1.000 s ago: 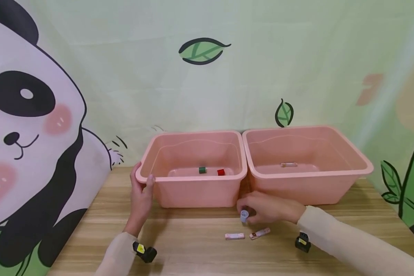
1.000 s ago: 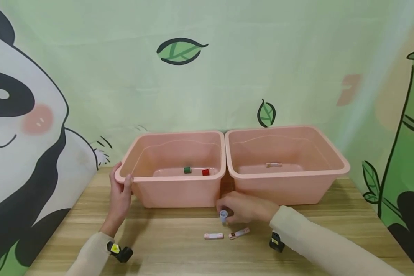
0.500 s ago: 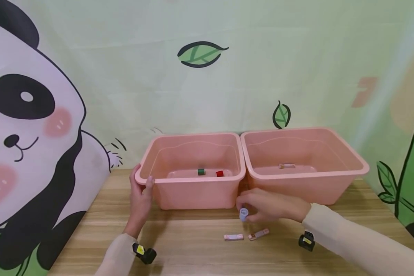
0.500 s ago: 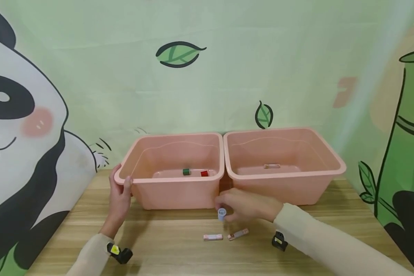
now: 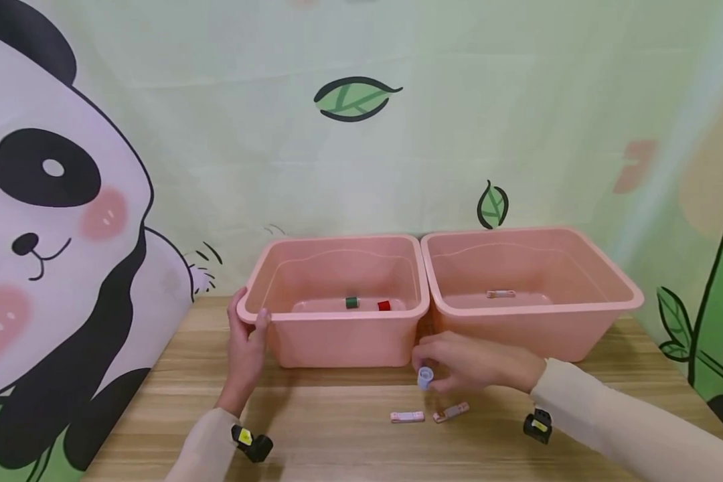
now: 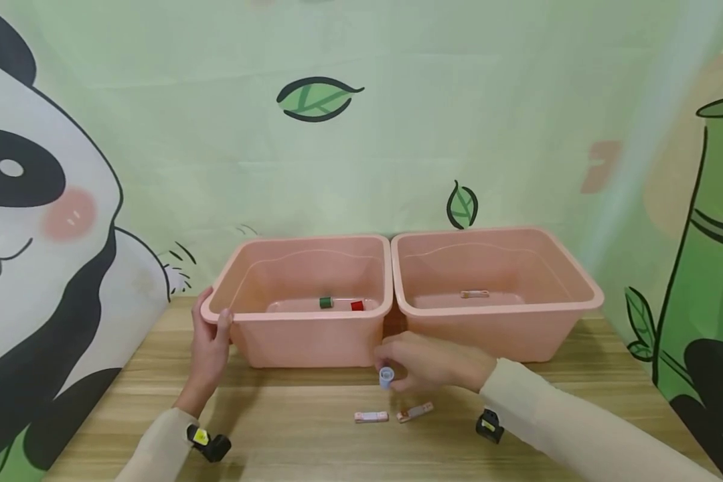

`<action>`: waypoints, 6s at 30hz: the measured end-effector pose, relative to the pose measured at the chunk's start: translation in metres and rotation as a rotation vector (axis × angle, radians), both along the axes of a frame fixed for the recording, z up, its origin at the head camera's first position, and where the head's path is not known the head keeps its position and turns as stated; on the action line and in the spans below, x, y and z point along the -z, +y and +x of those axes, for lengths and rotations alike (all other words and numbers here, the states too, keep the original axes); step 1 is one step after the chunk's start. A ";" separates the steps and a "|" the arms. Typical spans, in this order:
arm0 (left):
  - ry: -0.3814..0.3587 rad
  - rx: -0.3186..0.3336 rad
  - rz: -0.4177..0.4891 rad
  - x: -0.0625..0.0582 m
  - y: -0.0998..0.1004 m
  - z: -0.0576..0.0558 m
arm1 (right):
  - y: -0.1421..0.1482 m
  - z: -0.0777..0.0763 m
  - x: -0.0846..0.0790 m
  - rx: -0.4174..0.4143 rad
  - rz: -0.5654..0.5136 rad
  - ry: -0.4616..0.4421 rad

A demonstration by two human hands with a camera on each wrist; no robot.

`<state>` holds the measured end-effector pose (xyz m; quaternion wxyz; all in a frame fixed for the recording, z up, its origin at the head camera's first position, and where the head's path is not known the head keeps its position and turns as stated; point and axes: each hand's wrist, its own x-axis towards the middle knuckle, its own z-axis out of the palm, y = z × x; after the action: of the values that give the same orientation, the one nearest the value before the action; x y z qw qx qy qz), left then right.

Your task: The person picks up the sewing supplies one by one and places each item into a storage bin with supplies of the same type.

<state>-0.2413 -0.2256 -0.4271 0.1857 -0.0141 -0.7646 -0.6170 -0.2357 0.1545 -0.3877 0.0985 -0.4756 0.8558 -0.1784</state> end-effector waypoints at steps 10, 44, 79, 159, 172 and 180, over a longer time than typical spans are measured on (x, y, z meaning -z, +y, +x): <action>-0.012 -0.006 -0.009 -0.009 0.004 0.006 | -0.001 0.005 -0.010 -0.029 -0.029 0.026; 0.031 -0.046 -0.030 0.025 -0.012 -0.019 | 0.002 0.012 -0.063 0.031 -0.024 0.093; 0.034 -0.054 -0.020 0.027 -0.011 -0.021 | 0.002 -0.014 -0.090 0.027 -0.114 0.089; 0.063 -0.034 0.005 0.026 -0.011 -0.020 | -0.036 -0.087 -0.146 0.196 0.038 -0.010; -0.001 -0.026 -0.002 0.002 -0.002 -0.004 | -0.050 -0.107 -0.142 0.254 0.016 -0.080; -0.006 -0.022 -0.016 -0.007 0.001 0.006 | -0.064 -0.124 -0.140 0.277 0.015 -0.062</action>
<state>-0.2350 -0.2244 -0.4204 0.1901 -0.0050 -0.7701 -0.6089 -0.3598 0.0908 -0.2481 0.1030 -0.3462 0.9111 -0.1986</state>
